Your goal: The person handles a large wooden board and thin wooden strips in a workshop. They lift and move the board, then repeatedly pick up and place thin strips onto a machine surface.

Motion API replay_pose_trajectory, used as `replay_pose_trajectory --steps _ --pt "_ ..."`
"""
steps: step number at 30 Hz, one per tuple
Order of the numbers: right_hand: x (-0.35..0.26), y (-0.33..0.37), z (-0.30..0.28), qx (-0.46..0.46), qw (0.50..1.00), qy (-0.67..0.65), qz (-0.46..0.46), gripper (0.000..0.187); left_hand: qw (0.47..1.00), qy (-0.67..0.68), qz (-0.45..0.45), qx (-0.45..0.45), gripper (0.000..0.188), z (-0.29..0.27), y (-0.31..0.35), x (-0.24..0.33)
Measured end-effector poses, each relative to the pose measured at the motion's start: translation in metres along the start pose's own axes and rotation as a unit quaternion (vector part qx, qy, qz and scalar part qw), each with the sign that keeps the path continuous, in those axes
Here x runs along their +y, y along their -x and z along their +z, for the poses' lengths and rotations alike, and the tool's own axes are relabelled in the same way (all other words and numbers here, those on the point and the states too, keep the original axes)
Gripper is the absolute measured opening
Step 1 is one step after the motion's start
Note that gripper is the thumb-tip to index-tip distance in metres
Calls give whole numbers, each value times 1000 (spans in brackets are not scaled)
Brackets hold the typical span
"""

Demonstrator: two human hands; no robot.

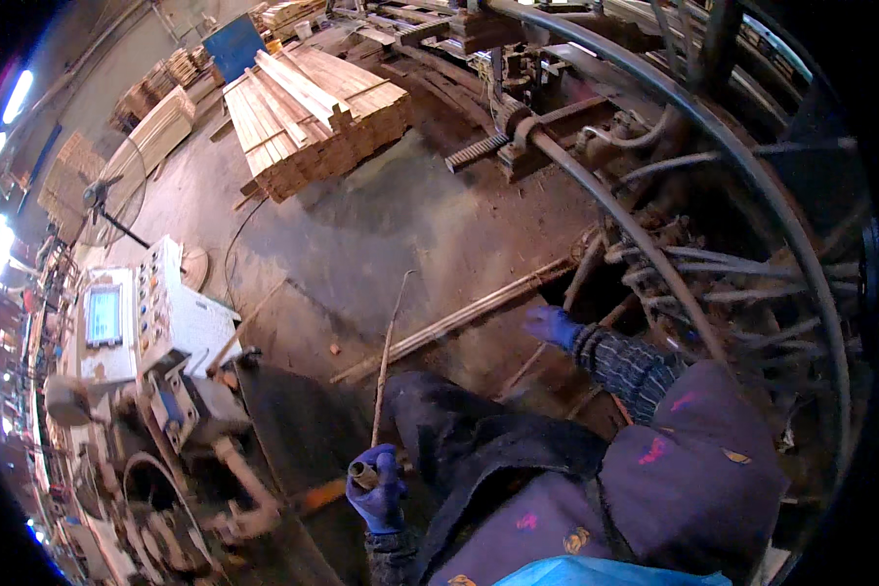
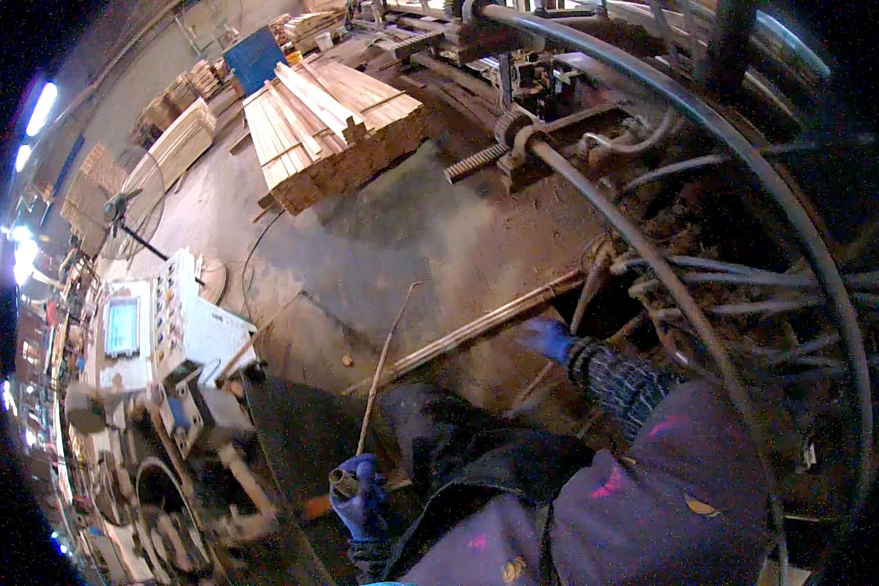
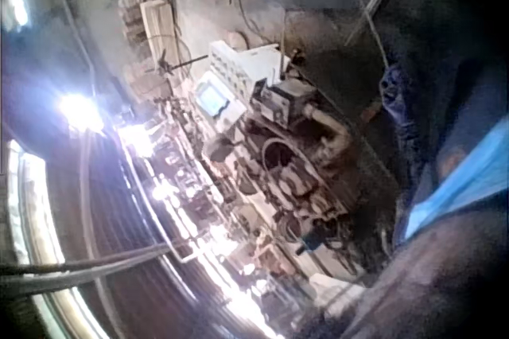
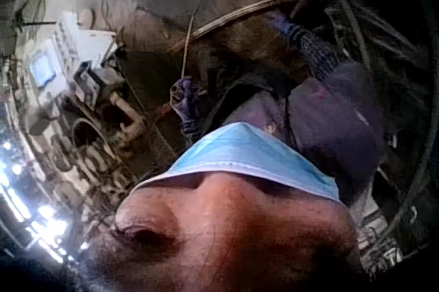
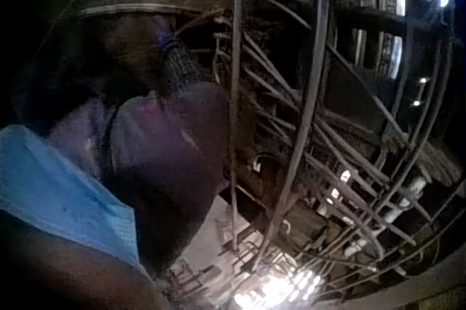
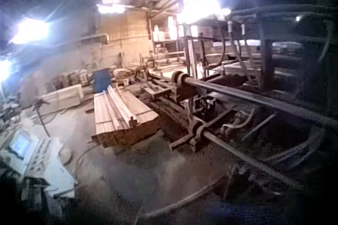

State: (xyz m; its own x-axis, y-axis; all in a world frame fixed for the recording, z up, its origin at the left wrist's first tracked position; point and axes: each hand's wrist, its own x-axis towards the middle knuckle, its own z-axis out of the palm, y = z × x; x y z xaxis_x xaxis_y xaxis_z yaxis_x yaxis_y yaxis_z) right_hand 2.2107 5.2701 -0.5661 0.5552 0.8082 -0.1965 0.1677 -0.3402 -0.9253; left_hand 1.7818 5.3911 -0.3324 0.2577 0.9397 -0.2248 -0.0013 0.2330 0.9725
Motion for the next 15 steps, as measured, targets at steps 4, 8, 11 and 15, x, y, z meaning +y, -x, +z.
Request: replay_pose_trajectory --steps 4,8,11,15 --pt "-29 -95 44 -26 971 207 -116 48 999 -34 10 -4 10 16 -100 11" --pt "-27 -179 94 -38 974 221 -35 53 999 -42 -20 -19 10 20 -219 38" --pt "-37 -236 103 -89 945 314 30 45 998 -19 -10 -64 10 22 -298 63" --pt "-91 -276 107 -39 968 232 85 58 993 -35 14 -109 11 30 -380 98"
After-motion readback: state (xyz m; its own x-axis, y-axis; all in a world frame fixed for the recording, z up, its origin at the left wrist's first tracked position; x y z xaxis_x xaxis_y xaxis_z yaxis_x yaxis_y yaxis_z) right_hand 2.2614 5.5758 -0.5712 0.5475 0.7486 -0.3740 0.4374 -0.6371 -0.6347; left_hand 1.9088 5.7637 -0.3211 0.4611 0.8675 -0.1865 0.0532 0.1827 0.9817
